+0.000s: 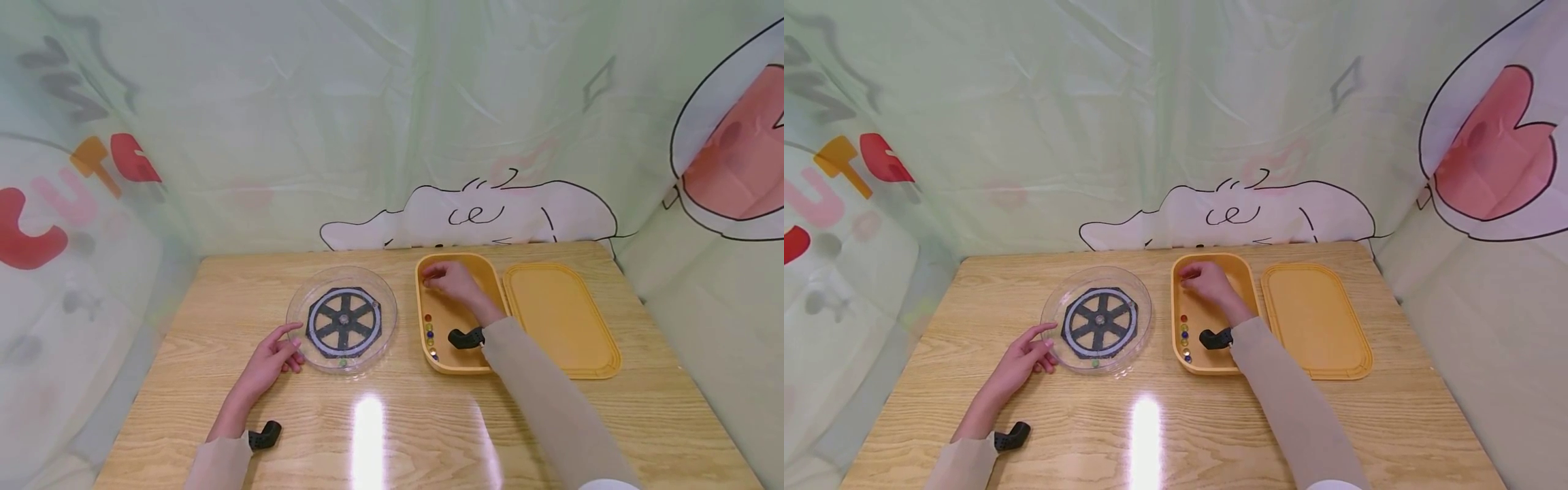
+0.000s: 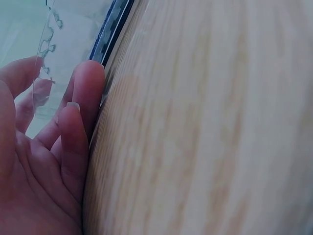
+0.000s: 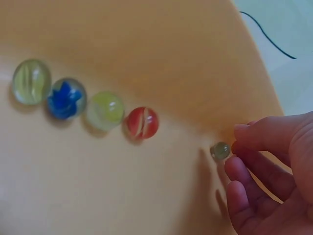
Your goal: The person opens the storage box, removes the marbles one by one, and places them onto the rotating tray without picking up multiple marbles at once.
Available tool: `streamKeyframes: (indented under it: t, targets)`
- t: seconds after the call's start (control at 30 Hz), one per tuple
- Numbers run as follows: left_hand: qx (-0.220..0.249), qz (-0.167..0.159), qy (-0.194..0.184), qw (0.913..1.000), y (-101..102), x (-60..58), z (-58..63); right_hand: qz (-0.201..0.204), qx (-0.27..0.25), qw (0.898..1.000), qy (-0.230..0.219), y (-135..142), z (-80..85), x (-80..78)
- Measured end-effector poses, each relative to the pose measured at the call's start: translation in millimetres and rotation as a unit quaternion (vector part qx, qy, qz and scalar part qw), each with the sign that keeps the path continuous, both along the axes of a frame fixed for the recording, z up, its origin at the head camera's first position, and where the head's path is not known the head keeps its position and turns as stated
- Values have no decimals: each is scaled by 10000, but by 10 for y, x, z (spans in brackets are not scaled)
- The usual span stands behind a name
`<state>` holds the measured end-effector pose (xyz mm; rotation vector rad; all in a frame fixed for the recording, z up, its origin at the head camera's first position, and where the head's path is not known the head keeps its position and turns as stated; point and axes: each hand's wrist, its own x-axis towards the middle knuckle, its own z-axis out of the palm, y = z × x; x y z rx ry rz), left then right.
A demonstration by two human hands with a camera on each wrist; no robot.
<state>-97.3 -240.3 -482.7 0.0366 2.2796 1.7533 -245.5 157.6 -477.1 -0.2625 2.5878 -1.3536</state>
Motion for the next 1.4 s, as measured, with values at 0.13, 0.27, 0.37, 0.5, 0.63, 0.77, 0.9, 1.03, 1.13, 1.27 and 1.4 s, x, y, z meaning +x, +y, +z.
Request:
streamKeyframes:
  t: [0.13,0.27,0.37,0.5,0.63,0.77,0.9,1.03,1.13,1.27,1.4]
  targets:
    - [16,6,-14,10000,8,6,0,110,198,9997,129,-1,-49,6]
    - [29,10,10,10000,-14,-12,-79,136,362,9991,166,-19,-95,0]
    - [21,53,13,10000,-54,-43,-195,125,434,9989,153,-43,-115,-6]
    - [1,99,17,9999,-91,-61,-269,58,525,9985,117,-86,-137,-13]
    - [20,37,109,9999,-92,-37,-241,-18,573,9983,107,-111,-151,-15]
    - [-52,78,124,9999,-114,-53,-325,-57,566,9983,79,-106,-156,-15]
    - [-89,97,137,9998,-99,-68,-331,-5,568,9984,76,-74,-146,-20]
    - [-77,67,159,9998,-93,-83,-335,-12,515,9987,57,-43,-111,-21]
    - [-69,70,110,9999,-94,-92,-338,-25,353,9994,35,-30,-82,-27]
    - [-16,68,30,10000,-87,-84,-302,-101,-58,9998,-145,-29,-26,-31]
    - [27,7,32,10000,-43,-30,-134,-172,-378,9985,-361,-27,53,-16]
